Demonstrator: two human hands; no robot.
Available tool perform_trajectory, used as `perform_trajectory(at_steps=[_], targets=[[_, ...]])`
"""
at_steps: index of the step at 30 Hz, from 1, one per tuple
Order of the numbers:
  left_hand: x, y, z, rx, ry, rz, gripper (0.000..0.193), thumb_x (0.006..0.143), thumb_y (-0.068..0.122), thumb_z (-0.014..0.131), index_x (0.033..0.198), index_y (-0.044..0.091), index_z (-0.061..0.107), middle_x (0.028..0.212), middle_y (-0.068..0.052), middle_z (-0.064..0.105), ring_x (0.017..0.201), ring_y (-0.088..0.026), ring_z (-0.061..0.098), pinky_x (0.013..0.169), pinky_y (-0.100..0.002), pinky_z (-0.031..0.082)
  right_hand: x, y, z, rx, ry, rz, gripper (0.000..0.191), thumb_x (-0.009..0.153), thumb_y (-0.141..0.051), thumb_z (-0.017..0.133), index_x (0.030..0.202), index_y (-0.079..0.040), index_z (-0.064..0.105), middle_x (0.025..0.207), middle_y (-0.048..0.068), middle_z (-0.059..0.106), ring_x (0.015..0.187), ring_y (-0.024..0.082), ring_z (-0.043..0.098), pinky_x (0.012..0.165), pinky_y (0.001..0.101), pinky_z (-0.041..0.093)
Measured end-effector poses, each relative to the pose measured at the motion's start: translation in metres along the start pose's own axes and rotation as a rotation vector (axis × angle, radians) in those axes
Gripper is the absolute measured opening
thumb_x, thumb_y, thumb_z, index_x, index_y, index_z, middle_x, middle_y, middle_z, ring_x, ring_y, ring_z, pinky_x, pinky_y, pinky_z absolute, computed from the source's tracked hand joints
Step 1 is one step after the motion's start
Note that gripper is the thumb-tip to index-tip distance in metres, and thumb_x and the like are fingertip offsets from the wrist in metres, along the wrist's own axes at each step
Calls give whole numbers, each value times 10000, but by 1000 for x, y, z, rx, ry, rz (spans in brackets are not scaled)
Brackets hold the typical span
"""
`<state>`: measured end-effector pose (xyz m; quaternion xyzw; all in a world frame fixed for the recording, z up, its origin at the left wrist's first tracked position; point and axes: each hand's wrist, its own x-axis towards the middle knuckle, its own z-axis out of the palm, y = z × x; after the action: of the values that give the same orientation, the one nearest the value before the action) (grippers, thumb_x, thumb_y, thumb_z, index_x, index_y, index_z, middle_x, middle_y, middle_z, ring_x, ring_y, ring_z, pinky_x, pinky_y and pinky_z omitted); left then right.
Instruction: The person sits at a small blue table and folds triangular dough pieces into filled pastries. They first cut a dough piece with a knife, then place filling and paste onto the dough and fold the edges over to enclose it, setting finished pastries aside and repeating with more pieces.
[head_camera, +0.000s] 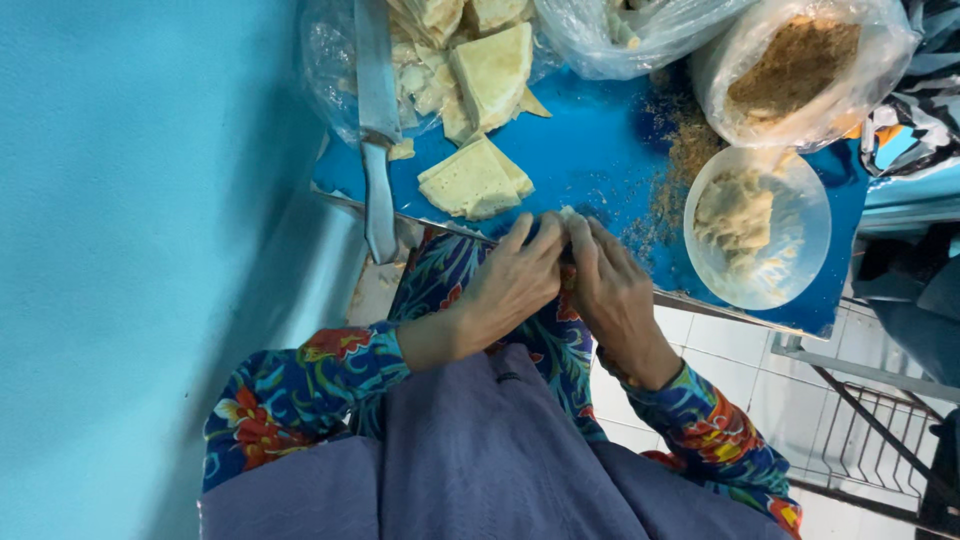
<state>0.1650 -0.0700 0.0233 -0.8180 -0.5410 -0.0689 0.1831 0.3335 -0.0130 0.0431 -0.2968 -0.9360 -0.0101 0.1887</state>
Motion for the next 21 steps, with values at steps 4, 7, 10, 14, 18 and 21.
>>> perform_trajectory(at_steps=[4,7,10,14,18,21], targets=[[10,-3,3,114,-96,-47,370,923,277,607,1161,35,754,1462,-143,537,1386,-312,402,1154,-488,311,-3,-4,7,-73,-112,-13,686,875,-113,714,1450,116,420,1491,280,504,1386,436,518,1112,541,458],[25,-11,12,124,-113,-134,482,945,321,587,1318,34,687,1587,-133,407,1440,-300,350,1181,-486,279,12,0,13,-144,-162,22,696,955,-108,713,1529,109,384,1599,247,409,1480,425,426,1205,594,333],[20,-15,14,-20,-25,-237,664,987,462,549,1448,-13,606,1634,-136,347,1465,-297,339,1186,-514,266,32,16,7,-42,-226,36,768,894,-141,720,1543,51,358,1610,206,407,1497,401,387,1182,632,235],[-13,-20,11,-301,220,-436,621,997,393,618,1492,25,544,1586,-113,406,1417,-265,387,1159,-537,275,40,32,-8,-3,-205,74,905,775,-81,694,1588,21,310,1463,218,553,1365,414,474,1086,607,340],[-58,-24,8,-311,344,-554,435,1004,227,709,1400,90,591,1466,-30,522,1362,-229,434,1137,-491,326,58,32,-10,68,-270,106,758,916,-115,733,1564,-36,348,1050,133,685,1011,377,587,877,566,443],[-73,-23,7,-325,373,-584,421,985,174,724,1366,55,592,1410,-57,551,1328,-253,449,1127,-500,334,90,49,-28,175,-90,50,606,976,-26,689,1506,-52,398,1053,149,658,990,395,597,870,531,462]])
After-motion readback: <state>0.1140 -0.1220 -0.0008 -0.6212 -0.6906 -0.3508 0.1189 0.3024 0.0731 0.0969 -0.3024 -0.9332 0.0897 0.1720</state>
